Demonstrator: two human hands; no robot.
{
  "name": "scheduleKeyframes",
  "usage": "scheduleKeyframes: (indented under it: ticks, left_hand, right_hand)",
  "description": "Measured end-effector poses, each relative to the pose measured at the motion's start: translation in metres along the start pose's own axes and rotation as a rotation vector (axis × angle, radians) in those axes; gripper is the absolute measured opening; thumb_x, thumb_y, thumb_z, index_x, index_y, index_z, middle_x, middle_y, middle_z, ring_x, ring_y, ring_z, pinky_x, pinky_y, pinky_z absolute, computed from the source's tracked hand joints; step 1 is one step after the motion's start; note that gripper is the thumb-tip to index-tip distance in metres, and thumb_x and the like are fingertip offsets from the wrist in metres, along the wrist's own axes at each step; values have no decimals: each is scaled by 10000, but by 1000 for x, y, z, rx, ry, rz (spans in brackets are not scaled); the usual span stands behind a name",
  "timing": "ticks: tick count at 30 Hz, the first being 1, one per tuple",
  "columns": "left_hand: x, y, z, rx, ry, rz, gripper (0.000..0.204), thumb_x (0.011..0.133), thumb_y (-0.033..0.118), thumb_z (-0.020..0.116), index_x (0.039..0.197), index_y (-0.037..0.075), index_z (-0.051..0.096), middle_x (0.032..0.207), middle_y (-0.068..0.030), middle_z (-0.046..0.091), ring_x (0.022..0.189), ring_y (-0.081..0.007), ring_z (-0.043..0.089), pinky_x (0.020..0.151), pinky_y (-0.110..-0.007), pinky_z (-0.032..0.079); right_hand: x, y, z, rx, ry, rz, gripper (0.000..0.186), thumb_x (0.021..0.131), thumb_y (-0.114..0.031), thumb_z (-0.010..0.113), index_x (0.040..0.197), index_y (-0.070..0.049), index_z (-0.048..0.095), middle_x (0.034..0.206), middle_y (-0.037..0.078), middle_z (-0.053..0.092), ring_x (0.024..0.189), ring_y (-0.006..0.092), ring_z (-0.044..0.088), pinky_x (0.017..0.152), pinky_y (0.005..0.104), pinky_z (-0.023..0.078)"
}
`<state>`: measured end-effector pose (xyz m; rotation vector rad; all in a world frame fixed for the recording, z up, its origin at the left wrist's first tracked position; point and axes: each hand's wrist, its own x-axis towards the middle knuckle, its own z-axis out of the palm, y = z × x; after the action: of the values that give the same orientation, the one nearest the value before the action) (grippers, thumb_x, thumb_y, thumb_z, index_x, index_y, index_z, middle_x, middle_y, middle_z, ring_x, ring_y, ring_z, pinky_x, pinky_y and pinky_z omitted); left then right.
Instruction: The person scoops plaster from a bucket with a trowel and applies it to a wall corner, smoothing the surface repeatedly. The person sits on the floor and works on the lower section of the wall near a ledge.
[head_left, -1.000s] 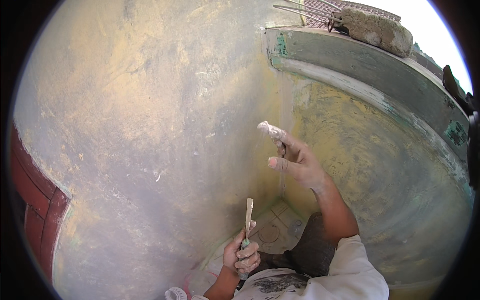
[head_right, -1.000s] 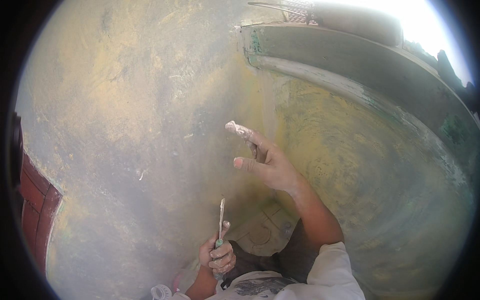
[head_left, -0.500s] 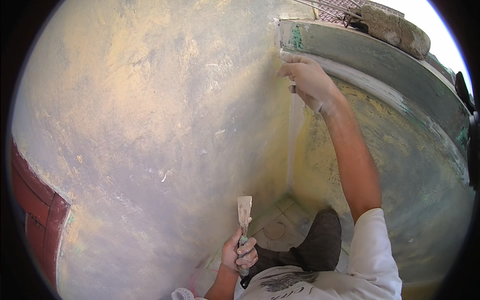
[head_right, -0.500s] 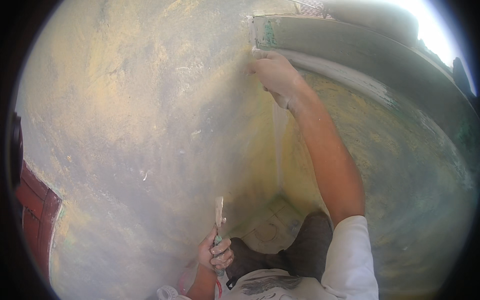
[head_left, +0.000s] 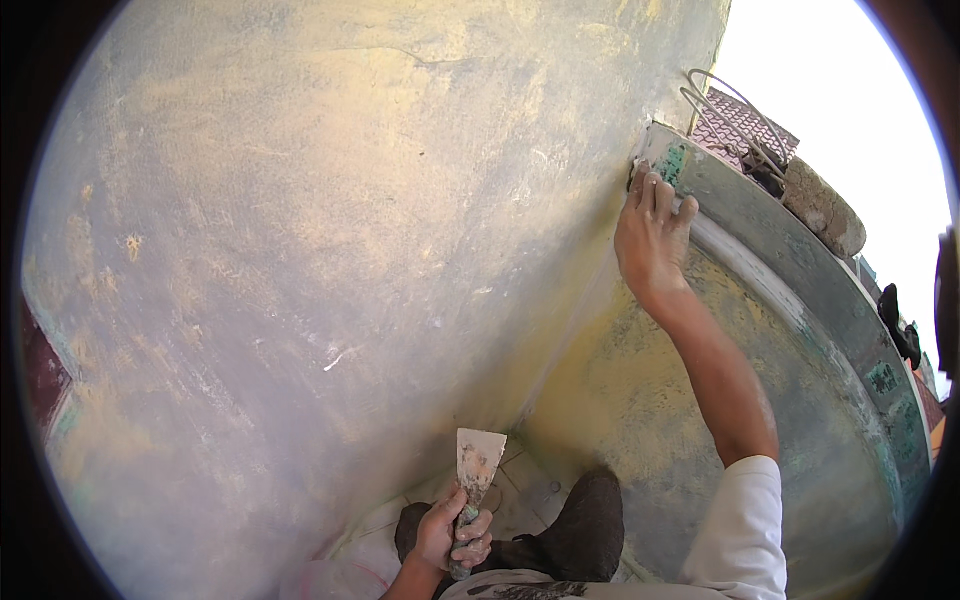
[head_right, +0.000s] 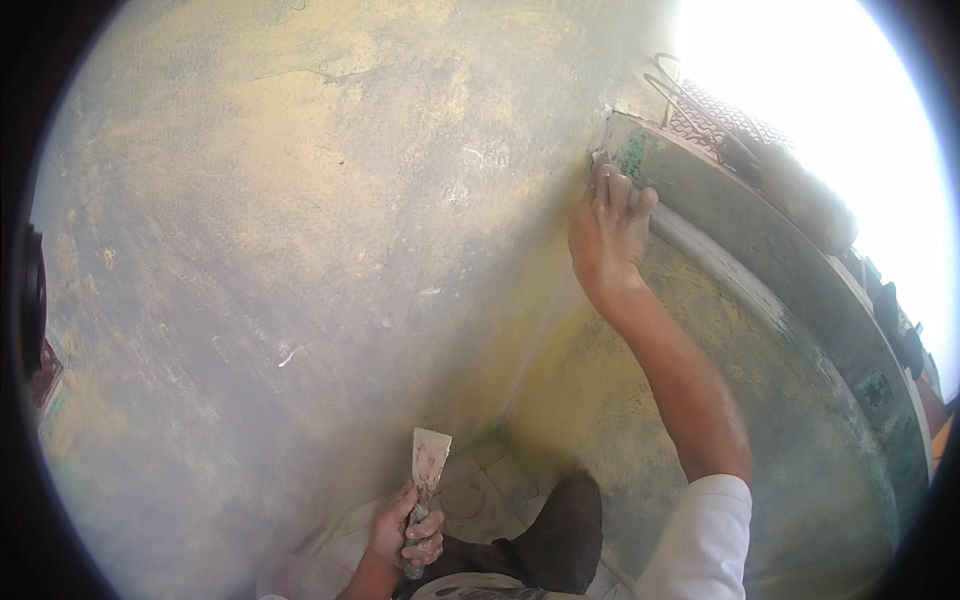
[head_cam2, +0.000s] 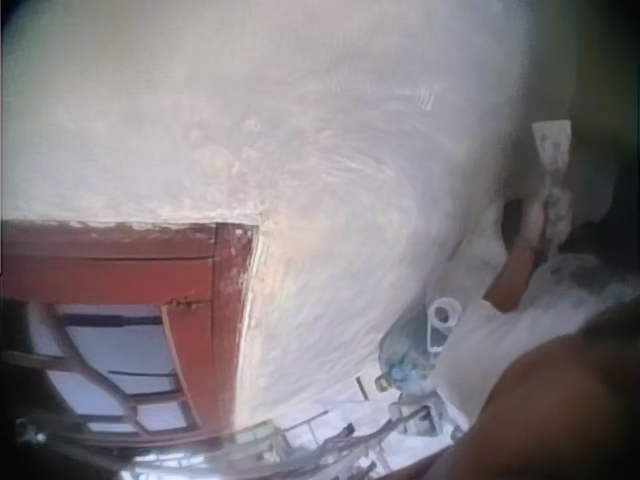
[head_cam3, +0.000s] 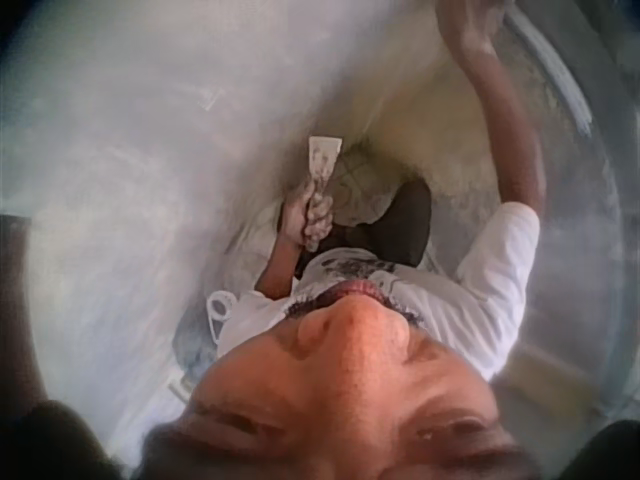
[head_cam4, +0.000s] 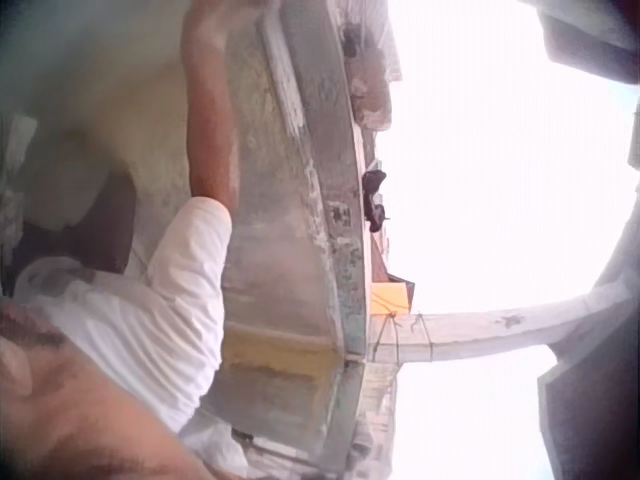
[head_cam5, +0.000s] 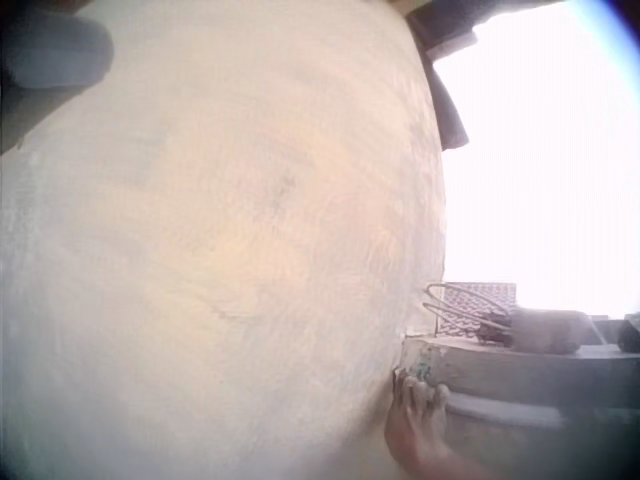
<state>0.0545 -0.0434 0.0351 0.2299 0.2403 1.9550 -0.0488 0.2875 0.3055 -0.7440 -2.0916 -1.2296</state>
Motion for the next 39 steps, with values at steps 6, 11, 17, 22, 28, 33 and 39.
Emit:
scheduleKeyframes:
  ticks: [6, 11, 17, 22, 28, 33, 39]
  left_hand:
    - [-3, 21, -9, -3, -31, -23, 308, 1090, 440, 382, 1324, 271, 491, 626, 3, 391, 388, -123, 362, 391, -310, 354]
    - [-3, 30, -15, -20, -41, -8, 315, 1088, 434, 394, 1349, 269, 459, 632, -4, 392, 398, -130, 371, 401, -310, 361]
    - [2, 32, -17, 2, -63, 14, 319, 1097, 471, 317, 1331, 319, 472, 624, 19, 398, 392, -125, 367, 393, -321, 333]
    - [7, 24, -41, -329, -186, -137, 543, 1064, 541, 402, 816, 95, 587, 727, -104, 645, 462, -227, 561, 446, -360, 487]
    - [1, 30, -5, -36, 327, -186, 604, 1036, 628, 381, 642, 171, 418, 506, 19, 362, 322, -114, 352, 303, -285, 287]
    - [9, 29, -2, 37, 313, -154, 626, 1023, 659, 369, 626, 176, 415, 457, 15, 349, 305, -122, 343, 297, -283, 298]
    - [7, 27, 4, 58, 377, -119, 649, 1008, 695, 359, 607, 186, 398, 421, -1, 342, 289, -129, 312, 272, -288, 261]
  right_hand:
    - [24, -21, -16, -390, -155, -183, 250, 804, -197, 751, 1053, -205, 779, 1035, 2, 545, 1100, 239, 391, 958, 512, 250]
    - [17, -29, -42, -490, -236, -347, 258, 803, -220, 747, 1052, -160, 780, 979, 14, 578, 1040, 225, 423, 936, 492, 266]
    - [-16, -13, -37, -227, 31, -85, 502, 884, -228, 641, 1313, 31, 618, 1047, 58, 568, 1033, 222, 426, 957, 488, 290]
    - [-4, -12, -14, -164, -19, -64, 672, 898, -185, 600, 1473, 97, 399, 1216, 131, 519, 1140, 252, 397, 1023, 505, 273]
    - [11, -19, -4, -309, -162, -131, 616, 909, -209, 603, 1437, 83, 479, 1290, 133, 512, 1168, 260, 388, 1040, 514, 253]
    - [15, -19, 6, -382, -220, -223, 287, 881, -238, 646, 1056, -48, 772, 1263, 96, 550, 1171, 252, 391, 1028, 537, 244]
    - [0, -14, -60, -66, -351, -250, 348, 872, -192, 622, 1154, -9, 712, 1207, 111, 568, 1170, 259, 400, 1018, 560, 246]
